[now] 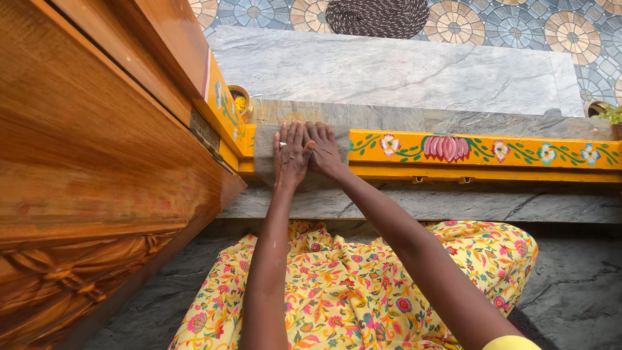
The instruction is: The person sits on the floor and wipes the painted yellow edge of a marble step with a cloth. They repeatedly rub the surface back and forth along the length of the step, occasionally adjusting the cloth.
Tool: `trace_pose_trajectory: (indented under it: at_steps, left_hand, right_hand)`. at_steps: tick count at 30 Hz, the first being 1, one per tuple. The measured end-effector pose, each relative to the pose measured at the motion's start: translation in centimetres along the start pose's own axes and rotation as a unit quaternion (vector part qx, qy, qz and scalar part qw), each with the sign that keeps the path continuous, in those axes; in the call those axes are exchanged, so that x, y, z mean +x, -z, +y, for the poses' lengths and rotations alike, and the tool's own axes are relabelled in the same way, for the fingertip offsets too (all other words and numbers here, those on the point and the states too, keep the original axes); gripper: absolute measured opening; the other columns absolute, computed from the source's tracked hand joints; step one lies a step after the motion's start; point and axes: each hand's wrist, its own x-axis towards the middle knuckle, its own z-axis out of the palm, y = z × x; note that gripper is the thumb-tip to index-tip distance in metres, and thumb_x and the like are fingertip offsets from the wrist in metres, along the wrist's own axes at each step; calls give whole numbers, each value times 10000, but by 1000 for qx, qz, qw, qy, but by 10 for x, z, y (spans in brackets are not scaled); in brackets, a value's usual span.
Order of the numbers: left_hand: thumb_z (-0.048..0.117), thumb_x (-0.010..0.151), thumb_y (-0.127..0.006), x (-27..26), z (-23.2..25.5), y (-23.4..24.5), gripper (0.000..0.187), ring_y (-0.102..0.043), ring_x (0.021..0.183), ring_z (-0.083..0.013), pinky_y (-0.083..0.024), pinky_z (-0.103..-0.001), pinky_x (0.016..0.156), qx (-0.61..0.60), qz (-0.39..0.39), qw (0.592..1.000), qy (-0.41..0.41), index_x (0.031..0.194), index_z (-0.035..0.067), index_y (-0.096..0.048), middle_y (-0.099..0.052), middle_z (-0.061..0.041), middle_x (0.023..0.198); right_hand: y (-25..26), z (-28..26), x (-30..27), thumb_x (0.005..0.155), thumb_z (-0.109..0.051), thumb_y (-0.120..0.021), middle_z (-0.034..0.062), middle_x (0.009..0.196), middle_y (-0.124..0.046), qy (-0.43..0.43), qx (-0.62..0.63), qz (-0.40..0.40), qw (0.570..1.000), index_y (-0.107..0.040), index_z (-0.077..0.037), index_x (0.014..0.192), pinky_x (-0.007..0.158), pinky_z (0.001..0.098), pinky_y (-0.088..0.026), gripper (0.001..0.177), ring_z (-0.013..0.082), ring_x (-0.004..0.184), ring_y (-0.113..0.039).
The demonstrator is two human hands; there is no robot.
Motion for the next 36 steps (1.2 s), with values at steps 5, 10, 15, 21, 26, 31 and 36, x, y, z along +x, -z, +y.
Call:
trace_pose_trajectory:
  at_steps: [5, 10, 15, 21, 26, 31, 36]
  left_hand:
    - [710, 980, -12, 0, -34, 23, 914, -134, 1589, -291, -12, -486, 1296, 25, 20, 998, 48, 1588, 120, -355, -307, -60, 1675]
    - [688, 1009, -49, -3, -37, 39, 879, -153, 1580, -307, -40, -486, 1286, 57, 44, 995, 65, 1527, 115, -469, -334, -79, 1662]
    - [703, 1010, -32, -11, -29, 34, 908, -135, 1591, -319, -31, -492, 1297, 57, 72, 994, 52, 1559, 96, -425, -307, -89, 1685]
    - [749, 970, -80, -19, -3, -4, 938, -50, 1597, -322, 25, -527, 1280, 57, 79, 995, 18, 1623, 104, -274, -186, -117, 1722]
    - [783, 961, -222, -39, 28, -31, 955, -15, 1601, -327, -7, -525, 1294, 43, 88, 995, -32, 1659, 133, -184, -85, -134, 1736]
    - [683, 991, -430, -45, 26, -32, 928, -27, 1600, -371, -46, -555, 1295, 110, 58, 992, -12, 1651, 95, -146, -83, -168, 1729]
    - [617, 1003, -481, -42, 23, -26, 913, 46, 1584, -389, 6, -571, 1262, 140, 6, 990, -9, 1663, 108, -107, -9, -164, 1720]
  right_hand:
    - [16, -39, 26, 971, -318, -480, 215, 1407, -499, 22, 24, 37, 999, -399, -37, 1506, 1139, 555, -283, 610, 405, 1307, -458]
    - [28, -51, 27, 1029, -310, -434, 180, 1330, -558, -3, 68, 38, 997, -441, -74, 1485, 1130, 534, -328, 513, 373, 1249, -530]
    - [19, -44, 26, 1011, -380, -462, 194, 1318, -556, 16, 45, 74, 996, -432, -71, 1464, 1112, 528, -315, 549, 371, 1222, -526]
    - [16, 1, 3, 1021, -361, -458, 173, 1318, -563, 47, -5, 76, 996, -396, -91, 1550, 1133, 475, -349, 598, 305, 1232, -533]
    - [43, 67, -32, 1033, -616, -358, 138, 1228, -572, -21, 7, -36, 999, -442, -123, 1458, 1067, 465, -377, 656, 265, 1139, -534]
    - [75, 150, -95, 1067, -628, -236, 125, 1253, -575, -103, -15, -58, 993, -471, -128, 1472, 1067, 423, -380, 685, 251, 1133, -533]
    - [85, 196, -139, 1054, -593, -304, 135, 1351, -541, -78, -20, 50, 995, -442, -98, 1506, 1147, 483, -247, 685, 275, 1285, -473]
